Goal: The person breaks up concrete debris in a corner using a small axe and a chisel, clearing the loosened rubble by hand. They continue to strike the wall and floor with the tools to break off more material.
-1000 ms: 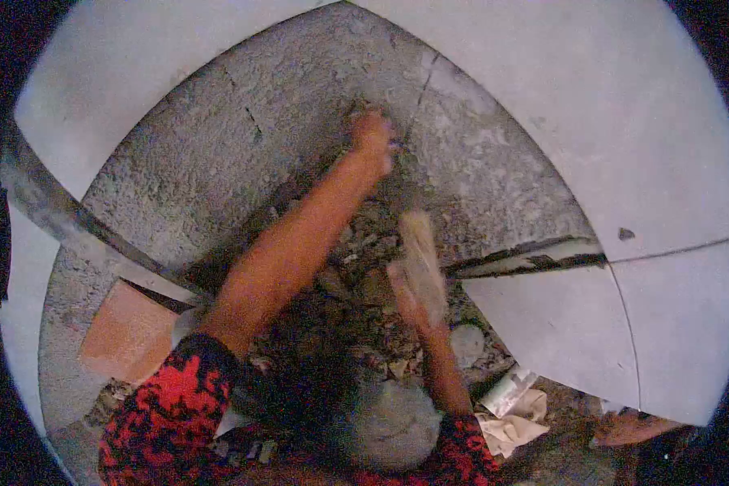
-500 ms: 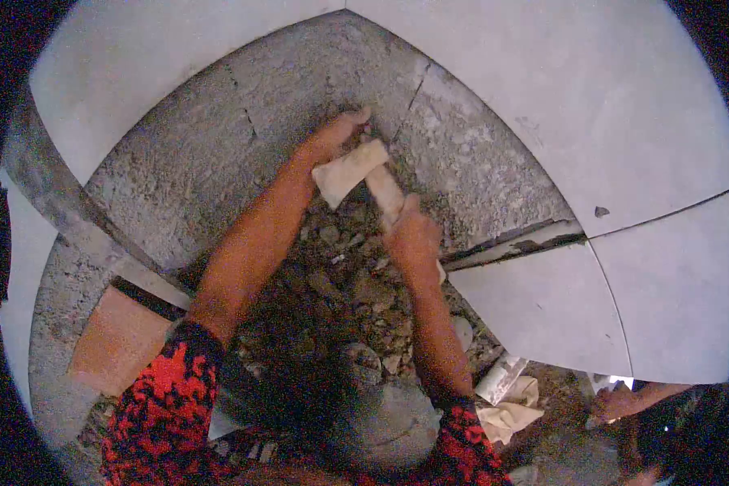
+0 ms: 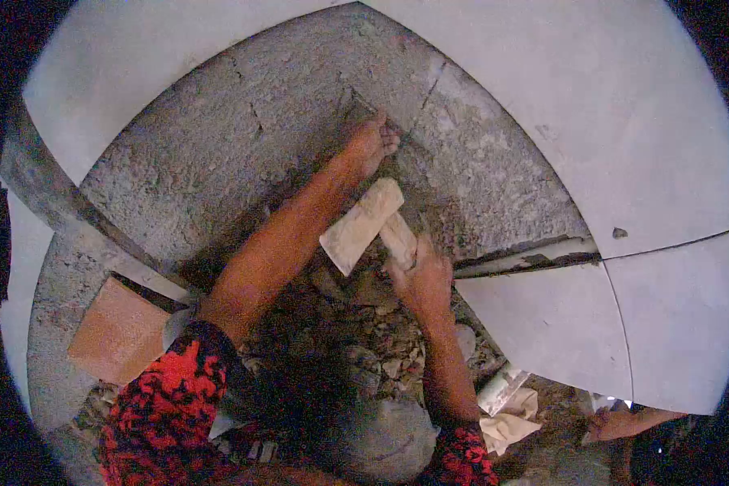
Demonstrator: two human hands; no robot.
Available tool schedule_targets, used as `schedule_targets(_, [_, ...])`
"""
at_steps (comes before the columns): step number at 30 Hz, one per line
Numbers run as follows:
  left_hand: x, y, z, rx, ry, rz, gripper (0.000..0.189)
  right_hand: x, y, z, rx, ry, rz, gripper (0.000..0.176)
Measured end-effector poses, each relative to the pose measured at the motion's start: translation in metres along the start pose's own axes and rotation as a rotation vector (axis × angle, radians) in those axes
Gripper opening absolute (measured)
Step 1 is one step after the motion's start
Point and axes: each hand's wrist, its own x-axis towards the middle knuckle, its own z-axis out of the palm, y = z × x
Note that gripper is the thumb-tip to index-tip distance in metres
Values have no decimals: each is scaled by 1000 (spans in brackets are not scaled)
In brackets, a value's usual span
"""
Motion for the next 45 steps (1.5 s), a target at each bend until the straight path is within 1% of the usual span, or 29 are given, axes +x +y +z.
schedule_targets(1, [-1,-1,2,19,70,25,18,-6,1,3,7,1,4,37])
schedule_targets(3, [11,-13,-16,10,37,71,14,-18,4,6,68,-178,234,56])
schedule_targets(4, [18,-18,-25,-5,1,118,13,-27,11,10,73,-177,236,56])
schedule_targets(5, [4,-17,-24,3,1,118,13,-38,22,16,83,-211,225,56])
schedule_targets(7, [-42,-12,-22,30,355,5,14,-59,40,28,106,-241,215,56])
schedule_targets(8, [-29,-25,-48,41,355,5,14,-70,47,34,118,-247,201,56])
schedule_targets(10, [-1,-66,-109,204,242,66,17,-92,50,37,135,-261,198,55])
schedule_targets(12, [-45,-41,-74,186,278,62,17,-98,51,40,249,-386,340,53])
schedule_targets(13, [-67,-32,-61,156,331,48,17,-101,50,42,254,-392,349,53])
schedule_targets(14, [-68,-31,-60,159,340,41,17,-102,50,44,239,-378,298,54])
schedule_targets(16, [-58,-22,-50,113,137,97,17,-98,48,45,223,-362,241,55])
schedule_targets(18, [-53,-6,-33,116,133,88,16,-89,43,45,230,-383,442,38])
schedule_targets(19, [-50,-1,-30,121,133,76,16,-88,43,47,234,-379,440,38])
schedule_targets(21, [-39,1,-33,91,113,61,16,-88,45,53,274,-216,327,39])
schedule_targets(23, [-36,-1,-37,56,100,38,17,-85,42,50,275,-216,317,40])
schedule_targets(26, [-35,1,-33,117,77,96,16,-78,38,49,212,-196,281,41])
schedule_targets(28, [-33,3,-25,-79,62,-17,15,-75,40,51,150,-181,262,42])
schedule_targets(30, [-33,17,-16,-33,69,-29,15,-67,48,53,375,-299,171,37])
schedule_targets(31, [-35,22,-12,16,78,-38,14,-61,46,54,374,-298,175,37])
schedule_targets(33, [-34,22,-8,42,83,-43,14,-42,25,48,909,-60,178,27])
schedule_targets(34, [-34,24,-6,66,85,-41,14,-30,15,43,680,96,-12,18])
schedule_targets(35, [-31,25,-6,68,82,-36,14,-20,18,53,681,100,-17,18])
schedule_targets(37, [-24,21,-13,17,38,-56,14,-4,30,79,660,220,-67,37])
schedule_targets(38, [-19,19,-19,21,40,-63,14,12,30,81,662,220,-59,37])
schedule_targets(40, [-9,15,-28,-79,72,-83,13,39,29,85,428,-224,496,39])
schedule_targets(41, [-15,15,-24,-75,70,-84,13,34,25,84,432,-222,498,39])
schedule_targets(43, [-18,21,-15,-28,47,-38,11,20,15,81,653,246,260,24])
schedule_targets(44, [-16,20,-16,-30,57,-37,11,8,26,99,809,332,170,25])
schedule_targets(45, [-14,21,-17,34,-4,29,11,8,31,111,812,322,170,25])
